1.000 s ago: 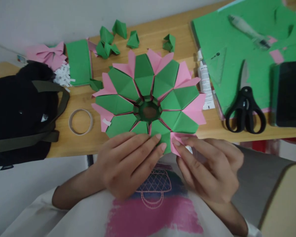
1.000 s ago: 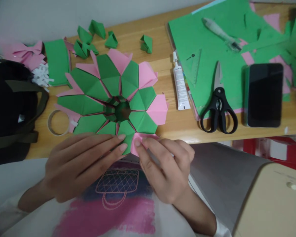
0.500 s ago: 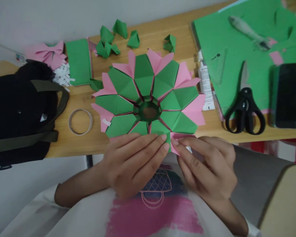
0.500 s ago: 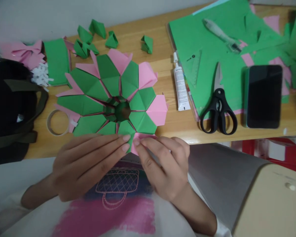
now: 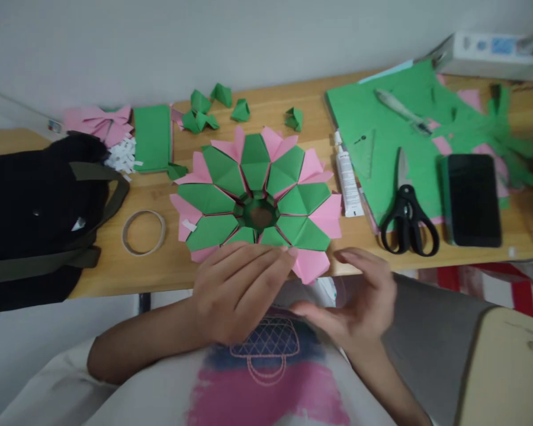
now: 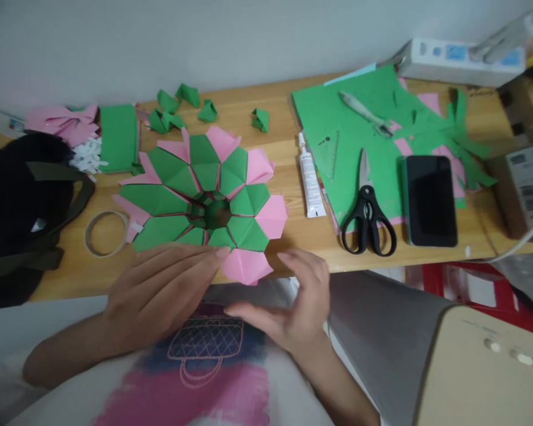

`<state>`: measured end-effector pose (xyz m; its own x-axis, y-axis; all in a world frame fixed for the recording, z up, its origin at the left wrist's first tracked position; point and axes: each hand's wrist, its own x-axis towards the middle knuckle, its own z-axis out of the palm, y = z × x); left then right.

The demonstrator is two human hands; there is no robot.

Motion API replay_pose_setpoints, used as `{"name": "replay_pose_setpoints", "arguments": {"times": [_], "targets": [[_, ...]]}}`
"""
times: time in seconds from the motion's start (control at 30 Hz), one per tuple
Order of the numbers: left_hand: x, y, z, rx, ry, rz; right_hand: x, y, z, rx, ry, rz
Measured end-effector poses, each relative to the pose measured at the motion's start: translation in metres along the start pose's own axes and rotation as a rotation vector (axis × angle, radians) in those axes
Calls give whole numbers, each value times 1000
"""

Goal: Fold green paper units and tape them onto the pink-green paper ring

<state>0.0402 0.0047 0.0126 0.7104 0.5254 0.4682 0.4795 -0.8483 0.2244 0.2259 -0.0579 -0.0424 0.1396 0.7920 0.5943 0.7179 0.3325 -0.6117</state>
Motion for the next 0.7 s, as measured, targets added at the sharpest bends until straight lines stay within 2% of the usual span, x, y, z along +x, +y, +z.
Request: {"name": "replay_pose_setpoints", "arguments": {"times": [0.07, 0.13, 0.27, 0.47, 0.7], "targets": [[1, 0, 1, 10, 37, -66, -1, 1, 6, -4, -120, 57], [2, 1, 5, 29, 72, -117, 0, -2, 10, 12, -162, 112], [3, 2, 11, 58, 108, -139, 0, -10, 16, 164, -38, 132], [7, 2, 9, 103, 57, -203, -13, -15, 34, 508, 82, 357], [12, 1, 11, 32, -4, -291, -8, -24, 54, 450, 327, 443]]}}
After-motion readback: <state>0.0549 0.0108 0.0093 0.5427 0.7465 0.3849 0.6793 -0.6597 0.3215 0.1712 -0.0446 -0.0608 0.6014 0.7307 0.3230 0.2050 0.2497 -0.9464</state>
